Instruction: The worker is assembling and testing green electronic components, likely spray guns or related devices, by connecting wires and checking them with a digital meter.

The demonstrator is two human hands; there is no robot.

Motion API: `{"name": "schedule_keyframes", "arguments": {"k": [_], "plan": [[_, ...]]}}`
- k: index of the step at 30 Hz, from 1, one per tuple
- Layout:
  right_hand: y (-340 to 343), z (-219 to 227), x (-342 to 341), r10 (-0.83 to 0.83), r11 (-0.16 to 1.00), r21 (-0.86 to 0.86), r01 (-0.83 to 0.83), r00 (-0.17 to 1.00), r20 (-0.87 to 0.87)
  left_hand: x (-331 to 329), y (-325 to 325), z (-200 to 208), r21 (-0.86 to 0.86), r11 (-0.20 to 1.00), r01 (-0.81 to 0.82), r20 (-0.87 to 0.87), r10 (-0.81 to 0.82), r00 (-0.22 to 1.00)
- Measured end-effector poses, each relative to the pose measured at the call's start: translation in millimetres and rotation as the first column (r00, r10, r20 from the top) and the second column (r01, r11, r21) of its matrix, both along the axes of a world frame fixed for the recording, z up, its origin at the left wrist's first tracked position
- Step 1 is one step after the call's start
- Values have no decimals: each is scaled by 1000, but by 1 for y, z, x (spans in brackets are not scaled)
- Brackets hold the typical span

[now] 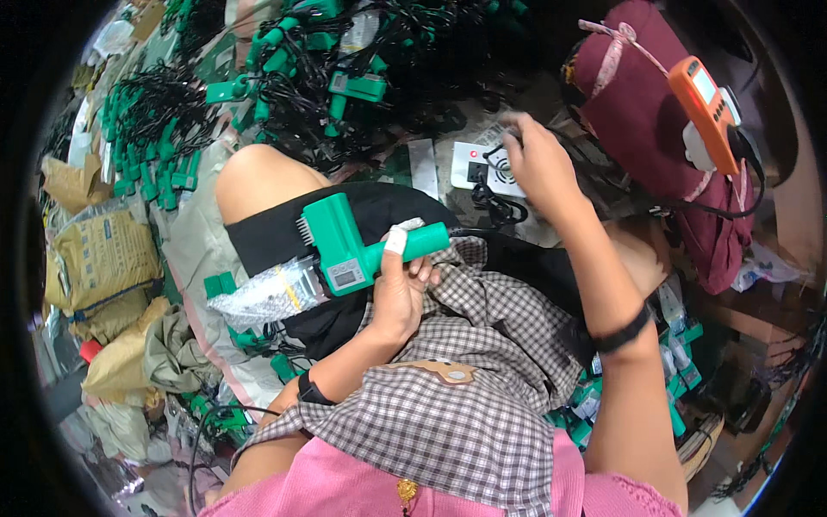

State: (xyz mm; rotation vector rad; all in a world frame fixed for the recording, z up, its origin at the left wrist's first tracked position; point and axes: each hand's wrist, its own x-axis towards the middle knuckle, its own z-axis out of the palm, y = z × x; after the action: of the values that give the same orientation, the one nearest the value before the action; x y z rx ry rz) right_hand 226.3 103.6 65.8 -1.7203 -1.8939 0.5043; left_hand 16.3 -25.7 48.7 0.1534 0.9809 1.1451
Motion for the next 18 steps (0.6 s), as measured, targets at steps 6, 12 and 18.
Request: {"name": "schedule_keyframes", "arguments": {"k": [6,12,18], "plan": [[-70,42,-119,559,826,-166,-540,823,104,-19,-27,-56,185,959,215,-146,-189,971],[-78,30,-106,498,795,-310,-521,853,-156,-93,-50,-1,198,774,601,-11,-612,791],[-86,25,-117,481,809,-221,-545,830,-283,-136,-64,22,358,888,289,11,-314,950]]}}
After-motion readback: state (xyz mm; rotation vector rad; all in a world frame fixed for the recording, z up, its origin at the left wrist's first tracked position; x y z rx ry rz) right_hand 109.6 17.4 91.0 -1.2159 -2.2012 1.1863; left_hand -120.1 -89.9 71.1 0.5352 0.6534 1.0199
